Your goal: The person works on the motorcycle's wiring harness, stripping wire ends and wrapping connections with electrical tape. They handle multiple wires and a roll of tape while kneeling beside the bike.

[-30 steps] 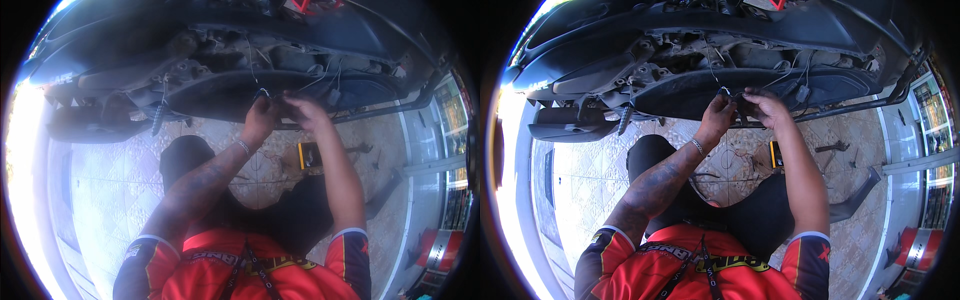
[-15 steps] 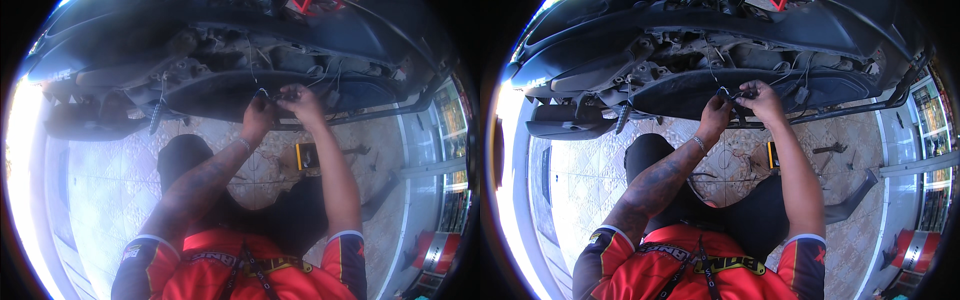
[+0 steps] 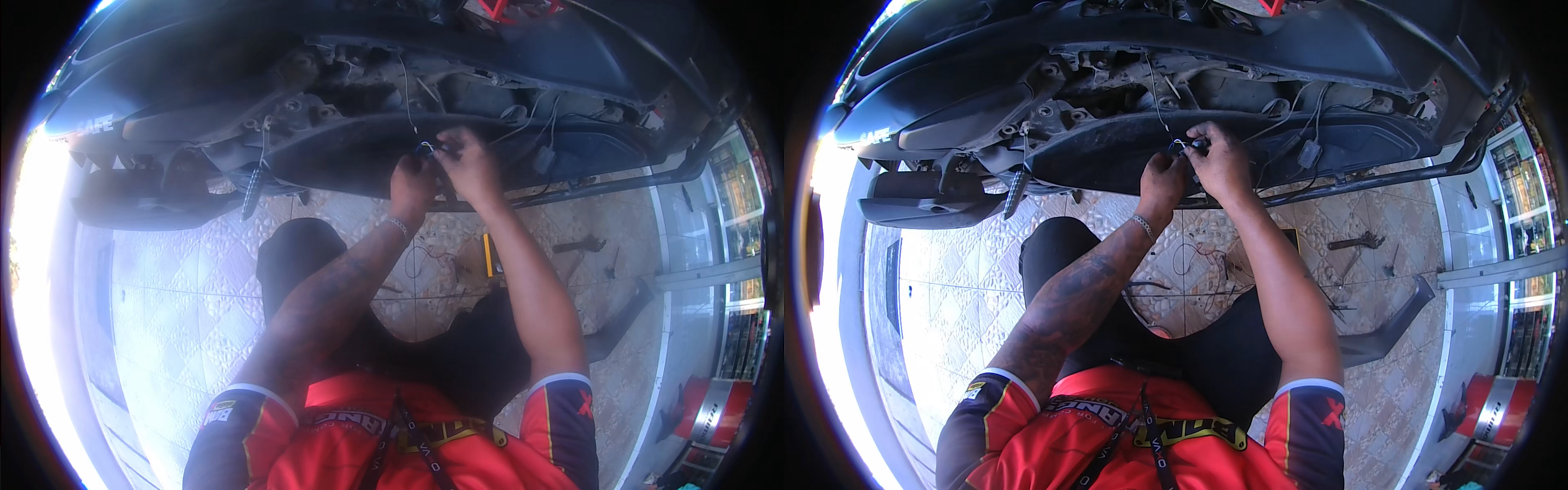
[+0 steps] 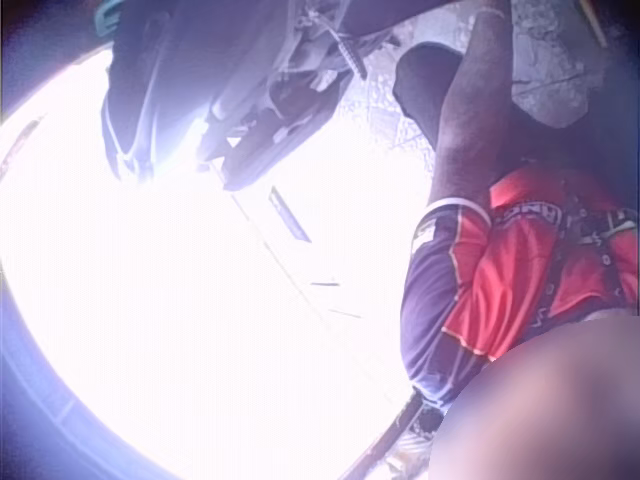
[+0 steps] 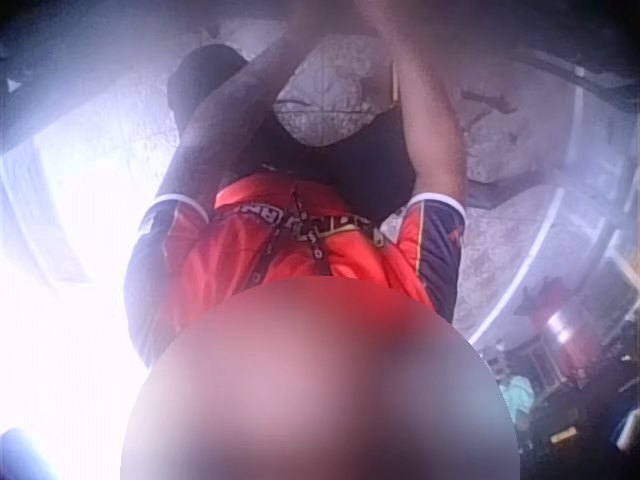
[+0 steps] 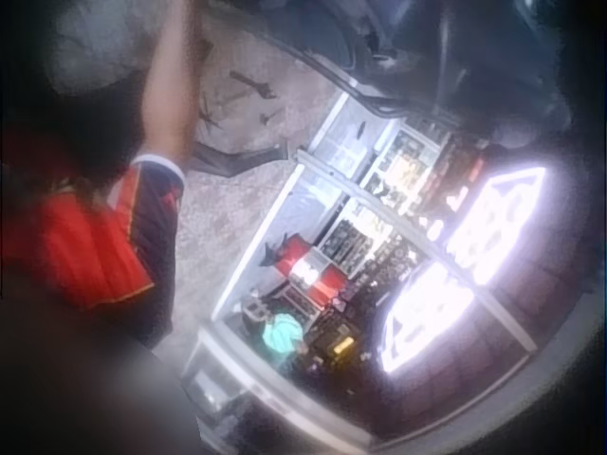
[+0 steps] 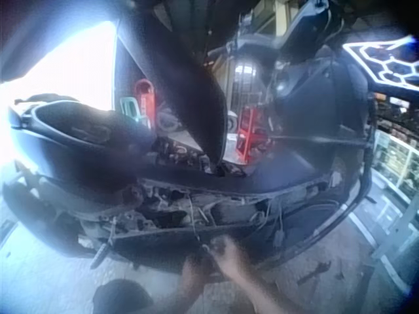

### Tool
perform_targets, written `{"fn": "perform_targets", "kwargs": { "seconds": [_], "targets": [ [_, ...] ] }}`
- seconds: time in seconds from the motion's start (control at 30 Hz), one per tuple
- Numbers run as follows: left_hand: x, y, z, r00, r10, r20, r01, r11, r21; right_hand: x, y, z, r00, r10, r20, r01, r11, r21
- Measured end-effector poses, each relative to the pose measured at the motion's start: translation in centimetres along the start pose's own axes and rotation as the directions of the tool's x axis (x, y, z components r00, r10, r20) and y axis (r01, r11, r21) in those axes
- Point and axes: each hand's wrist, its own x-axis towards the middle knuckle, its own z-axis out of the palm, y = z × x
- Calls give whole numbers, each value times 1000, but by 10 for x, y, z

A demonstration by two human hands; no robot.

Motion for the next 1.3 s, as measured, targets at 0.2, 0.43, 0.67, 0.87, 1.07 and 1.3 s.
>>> {"fn": "perform_targets", "kwargs": {
  "seconds": [0.2,0.43,0.67,0.87,1.07,1.3],
  "targets": [
    [-2,7,0,1000,-17,1,17,1000,-19,4,2,4,1000,10,1,-10,1000,-3],
    [1,2,3,999,-35,23,37,993,-115,8,7,4,999,36,29,-38,997,64],
    [5,-5,4,998,14,54,-6,988,-152,8,4,-8,995,93,41,-99,978,183],
    [0,-6,4,999,-5,38,10,991,-131,6,3,-18,982,173,82,-187,955,230],
    [-2,3,4,995,-47,93,66,974,-215,4,-5,-24,991,131,38,-134,986,98],
    [-5,9,0,990,-21,139,56,965,-256,3,-2,-21,997,44,60,-51,991,123]
  ]
}}
